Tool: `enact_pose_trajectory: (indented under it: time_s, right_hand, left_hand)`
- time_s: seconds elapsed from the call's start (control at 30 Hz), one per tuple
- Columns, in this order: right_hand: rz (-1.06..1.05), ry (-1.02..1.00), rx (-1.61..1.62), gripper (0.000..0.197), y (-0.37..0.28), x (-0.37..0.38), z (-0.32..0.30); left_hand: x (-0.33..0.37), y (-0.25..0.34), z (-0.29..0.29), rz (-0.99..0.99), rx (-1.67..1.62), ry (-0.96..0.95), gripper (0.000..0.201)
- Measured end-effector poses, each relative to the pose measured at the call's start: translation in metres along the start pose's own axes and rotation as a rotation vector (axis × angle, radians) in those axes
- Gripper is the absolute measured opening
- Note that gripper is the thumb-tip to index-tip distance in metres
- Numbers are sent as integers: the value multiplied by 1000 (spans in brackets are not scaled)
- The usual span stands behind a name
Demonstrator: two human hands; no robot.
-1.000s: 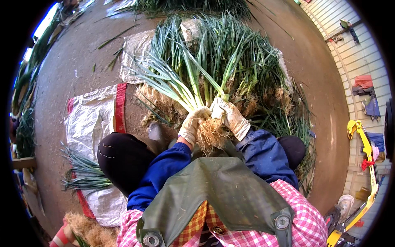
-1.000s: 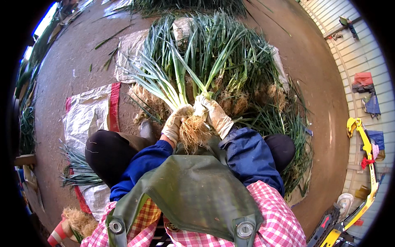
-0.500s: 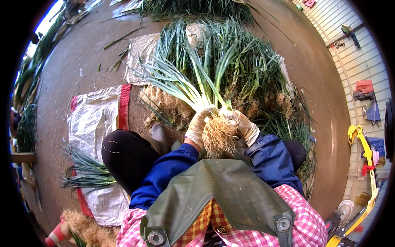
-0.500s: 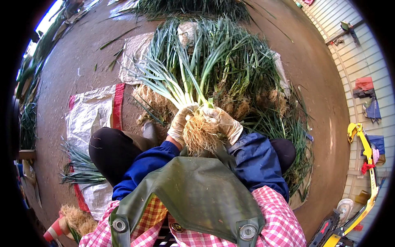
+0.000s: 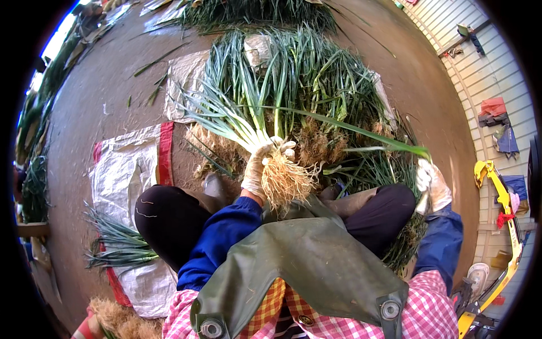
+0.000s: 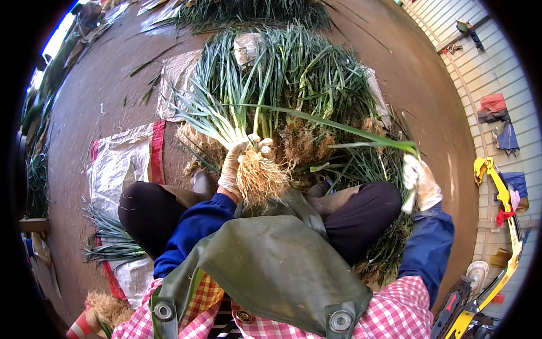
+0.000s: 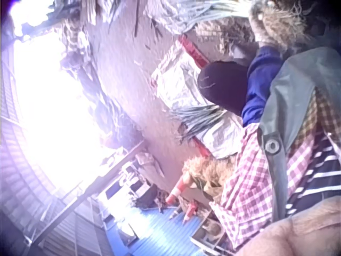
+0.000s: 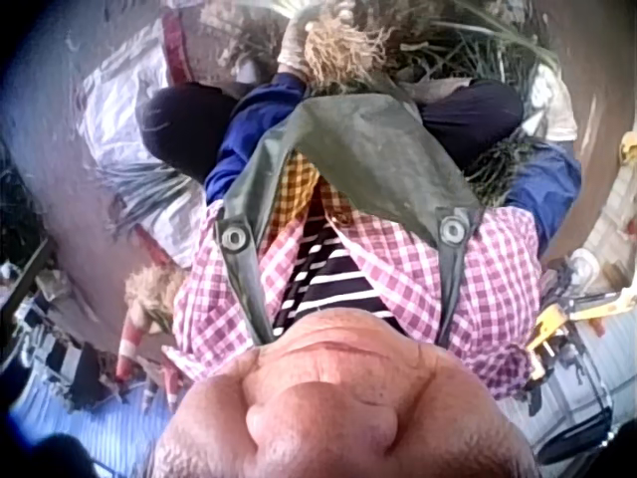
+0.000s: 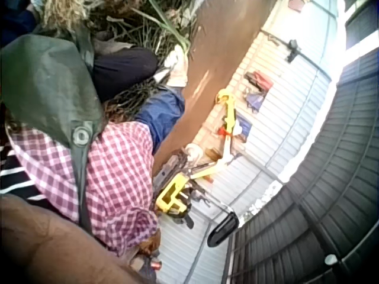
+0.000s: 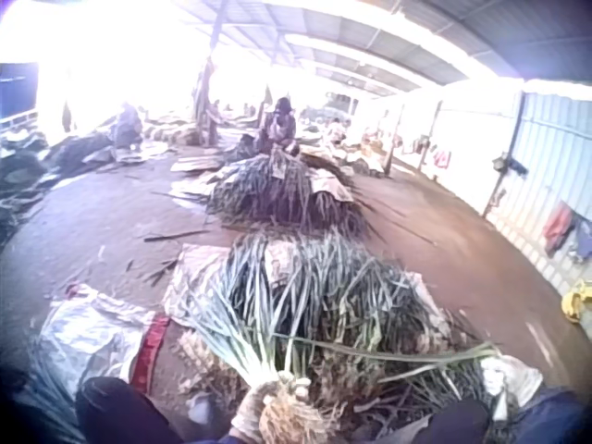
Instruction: The person cleans a bundle of scallions by hand, pulling away loose leaves and dirt from the roots while holding the bundle between their legs.
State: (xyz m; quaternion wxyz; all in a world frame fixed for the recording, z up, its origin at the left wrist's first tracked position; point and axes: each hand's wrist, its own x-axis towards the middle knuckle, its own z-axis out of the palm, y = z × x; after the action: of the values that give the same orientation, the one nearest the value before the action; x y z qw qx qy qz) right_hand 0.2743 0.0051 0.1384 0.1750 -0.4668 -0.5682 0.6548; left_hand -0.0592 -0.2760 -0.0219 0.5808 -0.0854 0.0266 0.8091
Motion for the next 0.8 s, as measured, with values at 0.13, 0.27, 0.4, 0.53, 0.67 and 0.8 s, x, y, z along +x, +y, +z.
enact_pose_trajectory:
  time_s: [0.13, 0.27, 0.4, 0.53, 0.67, 0.8]
  right_hand:
    - [651, 50, -2086, 47, 25, -12, -120]
    - [105, 223, -1565, 49, 18, 35, -37]
    - [-46, -619, -207, 14, 22, 107, 102]
    - [149, -570, -263, 44, 50, 135, 255]
    - [305, -694, 474, 41, 111, 183, 328]
    - [335, -635, 876, 31, 123, 205, 353]
  left_hand:
    - [4, -8, 2, -6, 43, 35, 29]
    - [-1, 0, 0, -27, 76, 64, 30]
    - [-2, -3, 7, -39, 19, 87, 27]
    - [0, 1, -1, -43, 29, 67, 35]
    - [2, 0, -2, -85, -57, 17, 36]
    - [-5, 2, 7, -72, -54, 29, 36]
